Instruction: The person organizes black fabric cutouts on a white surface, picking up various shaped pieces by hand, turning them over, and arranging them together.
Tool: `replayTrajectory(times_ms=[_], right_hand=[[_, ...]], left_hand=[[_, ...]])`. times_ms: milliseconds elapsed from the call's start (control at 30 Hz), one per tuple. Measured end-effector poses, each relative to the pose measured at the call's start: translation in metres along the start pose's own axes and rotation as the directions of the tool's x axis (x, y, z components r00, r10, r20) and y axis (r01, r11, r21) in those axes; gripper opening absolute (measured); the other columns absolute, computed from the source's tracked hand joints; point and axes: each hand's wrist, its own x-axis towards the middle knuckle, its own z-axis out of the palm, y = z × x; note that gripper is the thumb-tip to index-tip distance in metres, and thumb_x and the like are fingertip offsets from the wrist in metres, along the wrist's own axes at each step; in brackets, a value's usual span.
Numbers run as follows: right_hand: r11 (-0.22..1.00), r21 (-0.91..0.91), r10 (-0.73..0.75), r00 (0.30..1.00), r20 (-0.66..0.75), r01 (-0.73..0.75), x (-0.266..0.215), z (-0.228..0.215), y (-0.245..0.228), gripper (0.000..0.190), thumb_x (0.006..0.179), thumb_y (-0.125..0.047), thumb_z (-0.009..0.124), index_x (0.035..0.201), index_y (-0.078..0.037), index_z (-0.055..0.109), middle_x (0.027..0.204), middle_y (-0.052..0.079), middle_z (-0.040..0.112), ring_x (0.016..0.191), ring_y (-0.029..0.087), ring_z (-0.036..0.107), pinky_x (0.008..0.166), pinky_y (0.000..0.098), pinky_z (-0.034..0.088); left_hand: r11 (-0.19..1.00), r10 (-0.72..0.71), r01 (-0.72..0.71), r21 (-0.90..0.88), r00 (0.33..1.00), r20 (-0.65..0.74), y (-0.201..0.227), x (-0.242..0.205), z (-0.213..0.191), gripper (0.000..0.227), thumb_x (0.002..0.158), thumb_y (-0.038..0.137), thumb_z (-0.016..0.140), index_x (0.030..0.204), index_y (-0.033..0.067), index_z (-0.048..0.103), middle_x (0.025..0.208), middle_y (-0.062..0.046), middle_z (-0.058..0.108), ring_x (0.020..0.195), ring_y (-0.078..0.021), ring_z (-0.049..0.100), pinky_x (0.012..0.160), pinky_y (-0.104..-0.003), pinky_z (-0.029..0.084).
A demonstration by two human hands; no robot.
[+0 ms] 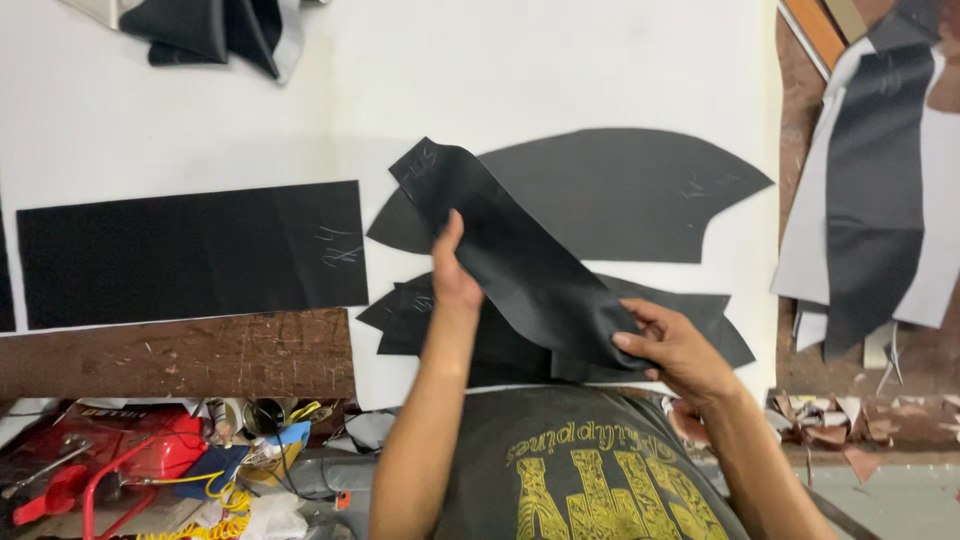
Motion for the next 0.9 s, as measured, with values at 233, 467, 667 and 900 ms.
replayTrajectory(times_ms=[233, 467, 667, 900], right_hand=[[0.998, -0.007, -0.069, 0.995, -0.078, 0.069, -0.024, -0.074, 0.026, 0.035, 0.091, -0.012, 0.067, 0.125, 0.0, 0.07, 0.086, 0.0, 0.068, 0.062, 0.006, 0.049, 0.056, 0.021, 0.043], [0.917, 0.23, -0.256, 0.923, -0.289, 0.326, -0.032, -0.129, 0.067, 0.021, 0.102, -0.01, 0.063, 0.113, 0.007, 0.065, 0.085, 0.002, 0.061, 0.061, 0.009, 0.049, 0.056, 0.0229, 0.041], [0.764, 0.392, -0.197, 0.763, -0.615, 0.513, -0.068, -0.185, 0.082, 0.021, 0.102, -0.01, 0.057, 0.119, 0.0, 0.063, 0.092, 0.005, 0.06, 0.062, 0.01, 0.051, 0.057, 0.0231, 0.041], [0.821, 0.133, -0.179, 0.47, -0.864, 0.556, -0.055, -0.275, 0.081, 0.031, 0.101, -0.011, 0.058, 0.131, -0.007, 0.057, 0.088, 0.002, 0.057, 0.061, 0.01, 0.055, 0.053, 0.0249, 0.044]], left_hand=[[0.959, 0.131, -0.191, 0.209, 0.954, 0.269, 0.043, 0.035, 0.038, 0.056, 0.096, -0.012, 0.057, 0.147, 0.0056, 0.043, 0.141, -0.015, 0.057, 0.13, -0.0312, 0.059, 0.113, -0.047, 0.051], [0.938, -0.118, -0.06, 0.34, 0.87, 0.479, -0.044, 0.074, 0.16, 0.056, 0.095, -0.015, 0.055, 0.144, 0.0072, 0.042, 0.136, -0.018, 0.058, 0.124, -0.0336, 0.062, 0.107, -0.049, 0.058], [0.929, -0.277, 0.049, 0.366, 0.748, 0.603, -0.188, 0.109, 0.284, 0.062, 0.094, -0.015, 0.059, 0.148, 0.0071, 0.038, 0.135, -0.018, 0.057, 0.123, -0.0353, 0.061, 0.106, -0.052, 0.057], [0.707, -0.404, 0.05, 0.705, 0.847, 0.346, -0.315, 0.122, 0.308, 0.089, 0.095, 0.008, 0.064, 0.167, 0.0252, 0.016, 0.125, -0.017, 0.046, 0.109, -0.0355, 0.045, 0.089, -0.053, 0.035]])
